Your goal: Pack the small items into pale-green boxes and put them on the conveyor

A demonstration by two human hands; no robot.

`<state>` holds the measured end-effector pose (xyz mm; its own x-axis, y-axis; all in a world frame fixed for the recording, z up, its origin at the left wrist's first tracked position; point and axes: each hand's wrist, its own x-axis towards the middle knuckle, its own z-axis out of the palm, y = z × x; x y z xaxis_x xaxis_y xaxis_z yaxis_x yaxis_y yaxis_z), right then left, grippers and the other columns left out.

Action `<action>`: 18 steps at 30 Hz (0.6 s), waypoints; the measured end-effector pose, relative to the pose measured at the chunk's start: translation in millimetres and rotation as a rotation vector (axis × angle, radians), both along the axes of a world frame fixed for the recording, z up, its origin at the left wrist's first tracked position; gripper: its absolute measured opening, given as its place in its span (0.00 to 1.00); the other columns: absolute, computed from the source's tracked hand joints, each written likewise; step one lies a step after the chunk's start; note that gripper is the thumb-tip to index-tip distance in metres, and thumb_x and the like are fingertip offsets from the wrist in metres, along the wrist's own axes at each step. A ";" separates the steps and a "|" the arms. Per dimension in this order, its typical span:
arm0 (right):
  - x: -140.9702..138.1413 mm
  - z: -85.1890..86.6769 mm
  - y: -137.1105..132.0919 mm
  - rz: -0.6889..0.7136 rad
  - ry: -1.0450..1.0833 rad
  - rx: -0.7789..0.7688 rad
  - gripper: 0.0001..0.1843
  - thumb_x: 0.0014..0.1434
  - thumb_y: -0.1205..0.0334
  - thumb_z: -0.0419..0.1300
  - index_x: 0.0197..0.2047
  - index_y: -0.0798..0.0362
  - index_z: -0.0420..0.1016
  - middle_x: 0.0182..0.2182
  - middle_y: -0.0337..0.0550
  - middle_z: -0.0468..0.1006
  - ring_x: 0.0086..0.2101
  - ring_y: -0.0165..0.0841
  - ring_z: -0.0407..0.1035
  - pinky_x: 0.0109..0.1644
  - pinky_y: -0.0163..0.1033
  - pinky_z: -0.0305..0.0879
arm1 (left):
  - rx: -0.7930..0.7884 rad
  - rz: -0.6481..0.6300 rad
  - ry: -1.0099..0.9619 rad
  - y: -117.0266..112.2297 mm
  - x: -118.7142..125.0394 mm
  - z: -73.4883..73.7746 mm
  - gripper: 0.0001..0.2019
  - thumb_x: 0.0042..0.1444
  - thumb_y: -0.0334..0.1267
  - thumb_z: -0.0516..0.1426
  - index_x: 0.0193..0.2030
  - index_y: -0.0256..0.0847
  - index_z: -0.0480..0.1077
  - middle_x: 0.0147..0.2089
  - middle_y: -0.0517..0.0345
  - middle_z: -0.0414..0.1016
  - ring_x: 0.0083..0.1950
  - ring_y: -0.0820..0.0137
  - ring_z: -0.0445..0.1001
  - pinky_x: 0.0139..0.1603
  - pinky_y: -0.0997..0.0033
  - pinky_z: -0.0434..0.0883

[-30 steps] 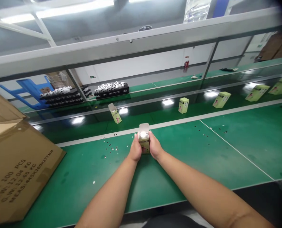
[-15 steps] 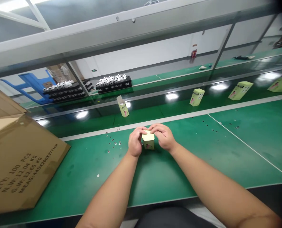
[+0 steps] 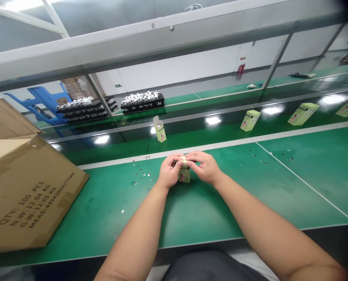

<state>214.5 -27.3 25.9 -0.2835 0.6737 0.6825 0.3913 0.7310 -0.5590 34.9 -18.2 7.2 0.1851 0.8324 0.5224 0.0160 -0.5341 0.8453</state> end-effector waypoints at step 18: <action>-3.3 -13.2 -26.9 -0.081 -0.338 0.106 0.24 0.64 0.65 0.51 0.63 0.44 0.63 0.60 0.43 0.66 0.56 0.39 0.65 0.58 0.46 0.66 | -0.226 0.035 -0.185 -19.1 21.8 -7.5 0.04 0.61 0.39 0.50 0.39 0.43 0.60 0.46 0.58 0.66 0.47 0.70 0.67 0.53 0.71 0.65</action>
